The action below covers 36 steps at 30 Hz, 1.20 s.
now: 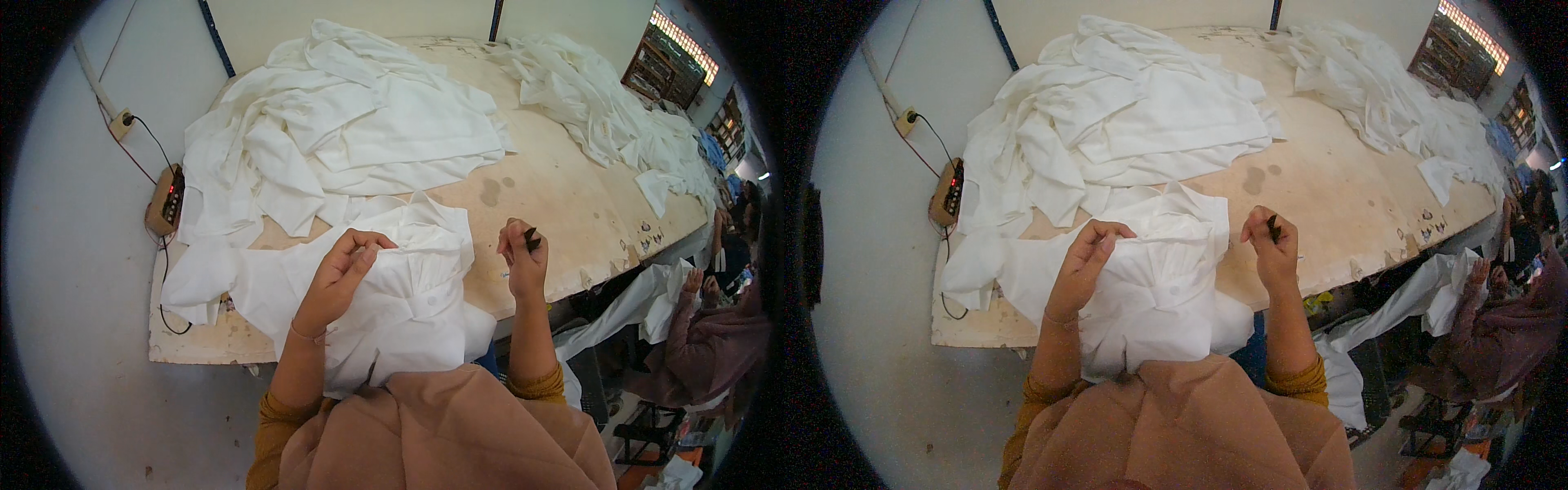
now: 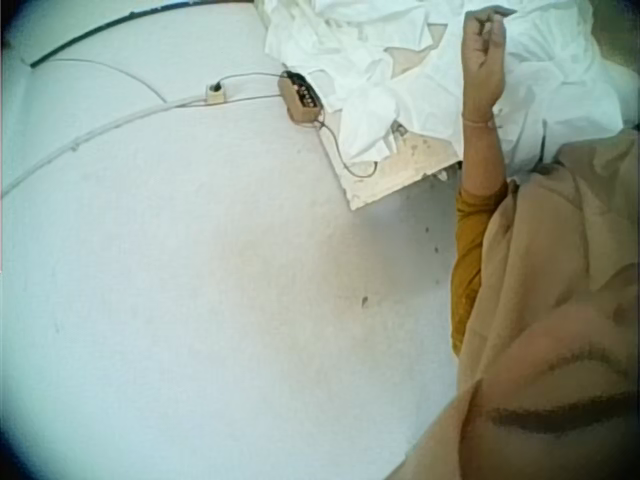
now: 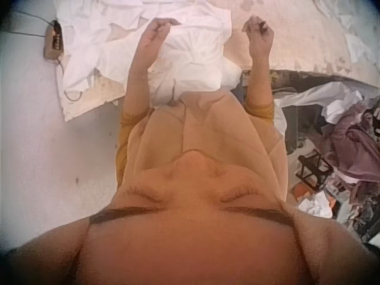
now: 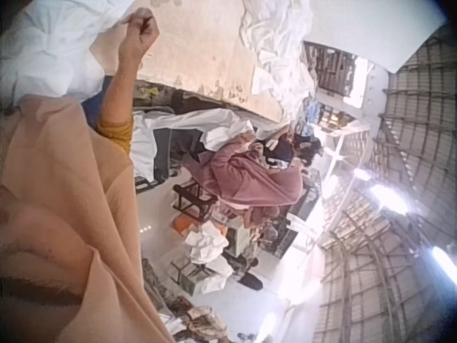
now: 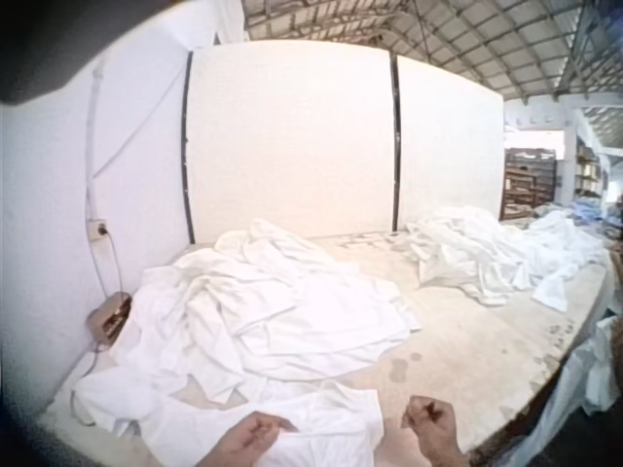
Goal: The person uses shears to cut white fabric pieces on a worktable, trimming edges and separating sections. The person repeatedly lifts and repositions the fabric to access different areas for cutting.
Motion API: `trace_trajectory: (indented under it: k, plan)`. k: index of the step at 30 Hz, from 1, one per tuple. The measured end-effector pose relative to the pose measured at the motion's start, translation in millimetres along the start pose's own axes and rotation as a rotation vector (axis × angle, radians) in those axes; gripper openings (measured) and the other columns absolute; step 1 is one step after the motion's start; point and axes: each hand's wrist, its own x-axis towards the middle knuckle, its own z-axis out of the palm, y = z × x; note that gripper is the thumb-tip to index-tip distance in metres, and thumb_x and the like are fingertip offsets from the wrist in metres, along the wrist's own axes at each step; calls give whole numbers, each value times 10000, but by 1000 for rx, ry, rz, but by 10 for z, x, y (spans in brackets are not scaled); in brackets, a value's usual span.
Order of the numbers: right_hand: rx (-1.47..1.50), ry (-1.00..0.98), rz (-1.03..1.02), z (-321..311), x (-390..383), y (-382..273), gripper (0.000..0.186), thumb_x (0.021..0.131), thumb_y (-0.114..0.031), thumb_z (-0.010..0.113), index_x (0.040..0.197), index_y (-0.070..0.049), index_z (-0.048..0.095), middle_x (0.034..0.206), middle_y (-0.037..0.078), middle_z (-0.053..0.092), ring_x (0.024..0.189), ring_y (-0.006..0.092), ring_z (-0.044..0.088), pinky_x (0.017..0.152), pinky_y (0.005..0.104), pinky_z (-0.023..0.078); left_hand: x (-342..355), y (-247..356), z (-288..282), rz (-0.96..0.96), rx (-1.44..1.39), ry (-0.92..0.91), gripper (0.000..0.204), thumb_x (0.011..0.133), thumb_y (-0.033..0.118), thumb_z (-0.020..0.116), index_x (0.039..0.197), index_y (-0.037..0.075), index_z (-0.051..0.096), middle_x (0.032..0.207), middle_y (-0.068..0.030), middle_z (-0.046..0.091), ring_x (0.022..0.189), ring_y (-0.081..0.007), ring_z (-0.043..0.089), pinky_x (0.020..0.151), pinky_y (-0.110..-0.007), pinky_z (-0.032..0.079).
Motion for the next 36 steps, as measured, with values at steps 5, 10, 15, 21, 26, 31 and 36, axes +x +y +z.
trace_trajectory:
  k: [5,10,15,21,26,31,36]
  plan:
    - [-680,-330,-409,468,-49,-349,217,742,-199,824,942,-189,741,627,-37,510,591,157,445,707,329,291,-10,-64,-15,-37,-61,12,122,1031,149,511,1048,37,554,1031,-3,610,938,-49,492,883,-214,396]
    - [-816,-374,-656,843,-30,-297,202,749,-173,827,933,-160,745,587,-51,437,576,109,402,719,316,267,-37,-75,-11,-65,-99,4,102,1021,139,532,1028,39,552,992,11,599,927,-36,491,860,-204,396]
    - [-80,-362,-26,580,-43,-241,218,796,-246,795,942,-115,700,679,-24,535,631,84,415,643,246,313,-66,-45,-9,-73,-89,38,101,1017,142,530,1010,43,552,984,3,612,910,-45,499,870,-220,395]
    - [-777,-268,-135,394,-34,-433,381,718,-399,840,919,-138,649,670,-42,539,571,90,411,838,340,240,-64,-64,-18,-66,-68,33,116,1017,151,509,984,48,549,1033,-52,654,965,-93,540,941,-264,398]
    - [-1007,-263,-87,239,-102,-393,320,741,-354,821,878,-119,654,727,-16,623,637,167,507,814,364,255,-50,-69,4,-36,-123,38,109,1024,116,500,1016,24,559,1026,-24,652,890,-33,507,864,-212,410]
    - [-896,-367,-59,122,-134,-250,119,819,-204,721,841,-103,662,768,-8,654,668,184,516,811,368,260,-50,-83,-2,-20,-86,58,105,1027,111,486,1010,28,548,1046,-44,660,911,-39,520,881,-216,412]
    - [-33,-431,23,-171,-166,-279,104,795,-146,676,739,-72,628,761,18,638,633,160,489,759,412,296,-59,-37,5,-47,-88,83,117,1023,132,478,993,37,541,1044,-55,657,923,-67,525,900,-235,406]
